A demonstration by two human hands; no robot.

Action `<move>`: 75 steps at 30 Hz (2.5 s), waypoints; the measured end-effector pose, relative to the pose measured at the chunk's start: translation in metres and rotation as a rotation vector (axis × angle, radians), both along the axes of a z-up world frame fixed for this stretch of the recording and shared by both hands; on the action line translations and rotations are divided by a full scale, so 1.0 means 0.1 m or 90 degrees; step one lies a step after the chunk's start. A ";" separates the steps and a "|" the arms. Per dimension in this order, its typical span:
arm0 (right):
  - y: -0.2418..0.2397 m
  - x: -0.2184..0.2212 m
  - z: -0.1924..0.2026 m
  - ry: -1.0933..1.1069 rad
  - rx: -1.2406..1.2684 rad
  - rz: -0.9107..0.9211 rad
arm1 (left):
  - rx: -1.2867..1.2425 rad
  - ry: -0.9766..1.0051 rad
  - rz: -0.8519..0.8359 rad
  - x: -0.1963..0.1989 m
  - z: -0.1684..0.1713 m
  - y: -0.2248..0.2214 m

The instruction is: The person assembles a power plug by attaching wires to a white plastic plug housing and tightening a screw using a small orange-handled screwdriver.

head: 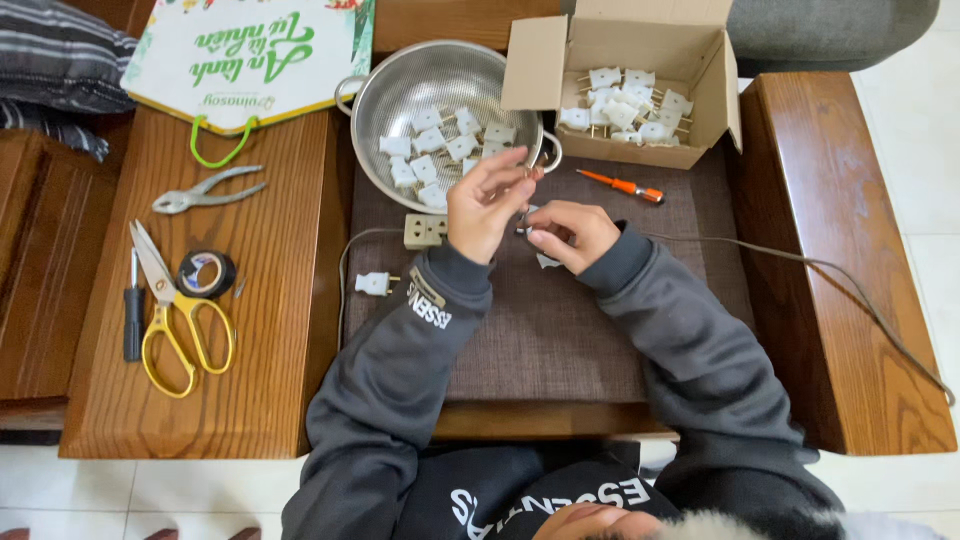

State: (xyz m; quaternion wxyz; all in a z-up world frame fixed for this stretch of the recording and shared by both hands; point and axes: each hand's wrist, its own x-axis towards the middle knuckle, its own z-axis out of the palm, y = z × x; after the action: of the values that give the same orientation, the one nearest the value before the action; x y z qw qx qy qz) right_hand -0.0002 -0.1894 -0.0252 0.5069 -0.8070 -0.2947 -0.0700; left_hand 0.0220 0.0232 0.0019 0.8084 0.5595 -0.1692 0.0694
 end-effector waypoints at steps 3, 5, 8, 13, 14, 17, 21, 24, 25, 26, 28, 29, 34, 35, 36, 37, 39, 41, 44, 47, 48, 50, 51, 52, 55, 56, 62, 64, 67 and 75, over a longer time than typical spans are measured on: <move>0.07 -0.03 -0.05 -0.005 -0.004 -0.024 | -0.064 0.033 -0.012 0.07 -0.17 -0.02; 0.12 -0.10 -0.10 0.044 0.035 -0.036 | -0.093 0.040 -0.030 0.07 -0.16 -0.01; 0.11 -0.24 -0.18 0.118 0.108 -0.036 | -0.140 0.046 -0.074 0.10 -0.26 -0.04; 0.02 -0.41 -0.31 0.186 0.158 -0.029 | -0.206 0.063 -0.152 0.09 -0.49 -0.18; 0.01 -0.45 -0.29 0.212 0.161 -0.039 | -0.206 0.066 -0.172 0.06 -0.50 -0.20; 0.03 -0.56 -0.28 0.254 0.164 -0.062 | -0.190 0.074 -0.196 0.03 -0.56 -0.25; 0.06 -0.62 -0.21 0.292 0.162 -0.032 | -0.111 0.091 -0.108 0.09 -0.67 -0.29; 0.02 -0.61 0.01 0.307 0.086 0.039 | -0.084 0.078 -0.089 -0.02 -0.53 -0.24; -0.10 -0.46 0.02 0.307 0.086 0.040 | -0.084 0.078 -0.089 -0.02 -0.53 -0.24; -0.23 -0.31 0.02 0.131 -0.017 -0.046 | -0.073 0.065 -0.089 -0.01 -0.54 -0.24; -0.36 -0.10 0.20 -0.045 -0.121 -0.127 | -0.062 0.055 -0.087 -0.06 -0.45 -0.22; -0.36 -0.04 0.40 -0.035 -0.157 -0.169 | -0.006 0.069 -0.087 -0.11 -0.36 -0.21; -0.39 0.31 0.47 -0.053 -0.304 -0.073 | 0.059 0.040 -0.108 -0.12 -0.36 -0.20; -0.38 0.28 0.41 -0.037 -0.291 -0.077 | 0.054 0.039 -0.113 -0.11 -0.38 -0.21; -0.36 0.28 0.37 -0.022 -0.280 -0.078 | 0.047 0.038 -0.117 -0.08 -0.40 -0.21; -0.36 0.24 0.32 -0.026 -0.278 -0.074 | 0.049 0.035 -0.112 -0.04 -0.45 -0.22; -0.42 0.10 0.17 -0.003 -0.258 -0.032 | -0.012 0.017 -0.085 -0.02 -0.60 -0.29; -0.44 0.02 0.08 -0.031 -0.264 -0.031 | 0.009 0.017 -0.076 -0.02 -0.73 -0.32; -0.40 0.11 0.08 -0.119 -0.194 -0.070 | 0.034 0.018 -0.062 0.02 -0.67 -0.32; -0.28 0.12 0.03 -0.207 -0.092 -0.119 | 0.029 0.046 -0.044 -0.06 -0.62 -0.29; -0.28 0.12 0.01 -0.249 -0.063 -0.135 | 0.025 0.059 -0.033 -0.08 -0.61 -0.31; -0.22 0.07 0.04 -0.276 -0.051 -0.151 | 0.013 0.073 -0.027 -0.10 -0.58 -0.35; -0.19 0.04 0.04 -0.300 -0.038 -0.168 | 0.001 0.089 -0.021 -0.11 -0.57 -0.36; -0.17 0.02 0.06 -0.302 -0.038 -0.165 | 0.001 0.088 -0.018 -0.12 -0.57 -0.36; -0.14 -0.04 0.11 -0.308 0.002 -0.182 | 0.017 0.115 -0.005 -0.09 -0.65 -0.37; -0.15 -0.04 0.12 -0.338 -0.005 -0.173 | 0.055 0.116 0.027 -0.05 -0.74 -0.39; -0.04 -0.10 0.22 -0.406 -0.087 -0.194 | 0.020 0.182 0.020 0.06 -0.97 -0.41; -0.04 -0.08 0.19 -0.403 -0.097 -0.209 | 0.002 0.196 0.018 0.05 -0.94 -0.40; -0.05 -0.06 0.20 -0.397 -0.101 -0.217 | -0.016 0.224 0.005 0.08 -1.00 -0.40; -0.05 -0.05 0.22 -0.344 -0.052 -0.208 | -0.076 0.280 -0.063 0.09 -1.00 -0.36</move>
State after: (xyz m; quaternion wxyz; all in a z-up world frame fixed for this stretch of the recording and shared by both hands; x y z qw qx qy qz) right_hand -0.0052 -0.1940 -0.0032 0.3598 -0.8154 -0.2878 -0.3505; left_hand 0.0313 -0.0131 -0.0985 0.8599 0.5033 -0.0117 -0.0845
